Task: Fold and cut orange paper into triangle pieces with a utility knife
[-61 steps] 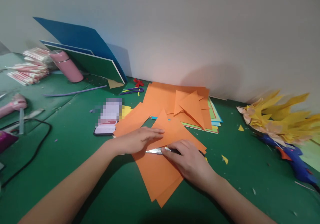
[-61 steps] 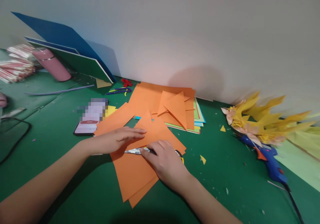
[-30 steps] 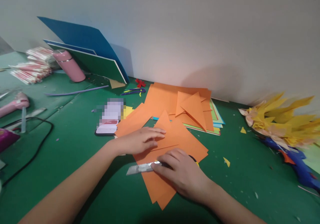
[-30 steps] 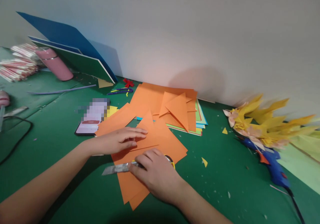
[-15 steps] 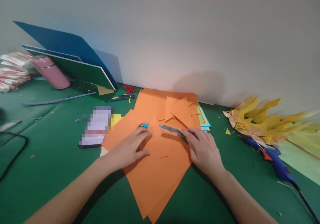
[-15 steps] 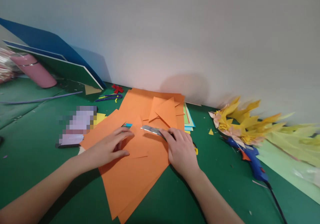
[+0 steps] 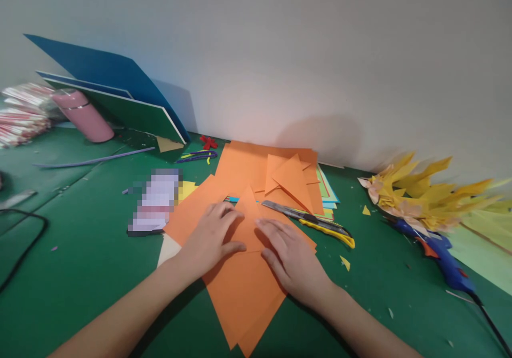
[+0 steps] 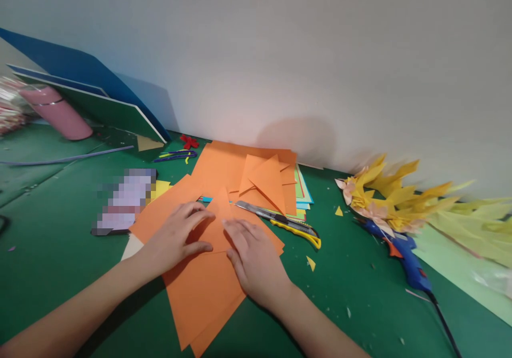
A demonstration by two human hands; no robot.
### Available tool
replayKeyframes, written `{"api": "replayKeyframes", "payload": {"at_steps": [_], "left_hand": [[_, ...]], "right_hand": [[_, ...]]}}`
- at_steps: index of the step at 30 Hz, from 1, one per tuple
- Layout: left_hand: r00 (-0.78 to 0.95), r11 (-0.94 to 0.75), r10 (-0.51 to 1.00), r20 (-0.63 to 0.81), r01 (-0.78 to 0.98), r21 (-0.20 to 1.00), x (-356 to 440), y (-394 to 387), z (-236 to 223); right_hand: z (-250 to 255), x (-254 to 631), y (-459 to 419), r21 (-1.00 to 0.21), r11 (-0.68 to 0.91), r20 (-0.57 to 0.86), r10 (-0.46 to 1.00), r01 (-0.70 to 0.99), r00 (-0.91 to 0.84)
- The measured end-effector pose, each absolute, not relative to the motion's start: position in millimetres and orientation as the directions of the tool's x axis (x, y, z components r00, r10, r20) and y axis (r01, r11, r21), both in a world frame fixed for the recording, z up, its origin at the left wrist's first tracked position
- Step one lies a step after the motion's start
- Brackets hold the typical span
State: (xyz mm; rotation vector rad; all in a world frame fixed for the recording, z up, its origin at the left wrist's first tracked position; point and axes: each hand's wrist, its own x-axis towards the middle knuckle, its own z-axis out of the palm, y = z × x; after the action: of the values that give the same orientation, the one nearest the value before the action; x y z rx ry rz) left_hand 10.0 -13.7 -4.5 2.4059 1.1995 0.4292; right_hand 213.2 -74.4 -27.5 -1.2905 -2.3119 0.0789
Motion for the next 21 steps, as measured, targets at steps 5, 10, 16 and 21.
{"api": "replayKeyframes", "payload": {"at_steps": [5,10,16,21], "left_hand": [[0.557,-0.512,0.827,0.071,0.695,0.505,7.6,-12.1,-11.7],[0.552,-0.46,0.834,0.007,0.687,0.563,8.8,-12.1,-10.5],[0.592,-0.482,0.803,0.067,0.58,0.657,10.7,-18.0,-8.6],[0.641,-0.613,0.738,0.213,0.504,0.608,11.1,-19.8,-11.7]], "right_hand": [[-38.6,213.3,-73.8,-0.298,0.488,0.403,0.843,0.82,-0.356],[-40.2,217.3,-72.5,-0.403,0.518,0.363,0.847,0.755,-0.387],[-39.4,220.9,-70.3,-0.773,0.443,0.381,0.897,0.454,-0.226],[-45.1,223.0,-65.0,-0.911,0.354,0.336,0.934,0.212,-0.12]]}}
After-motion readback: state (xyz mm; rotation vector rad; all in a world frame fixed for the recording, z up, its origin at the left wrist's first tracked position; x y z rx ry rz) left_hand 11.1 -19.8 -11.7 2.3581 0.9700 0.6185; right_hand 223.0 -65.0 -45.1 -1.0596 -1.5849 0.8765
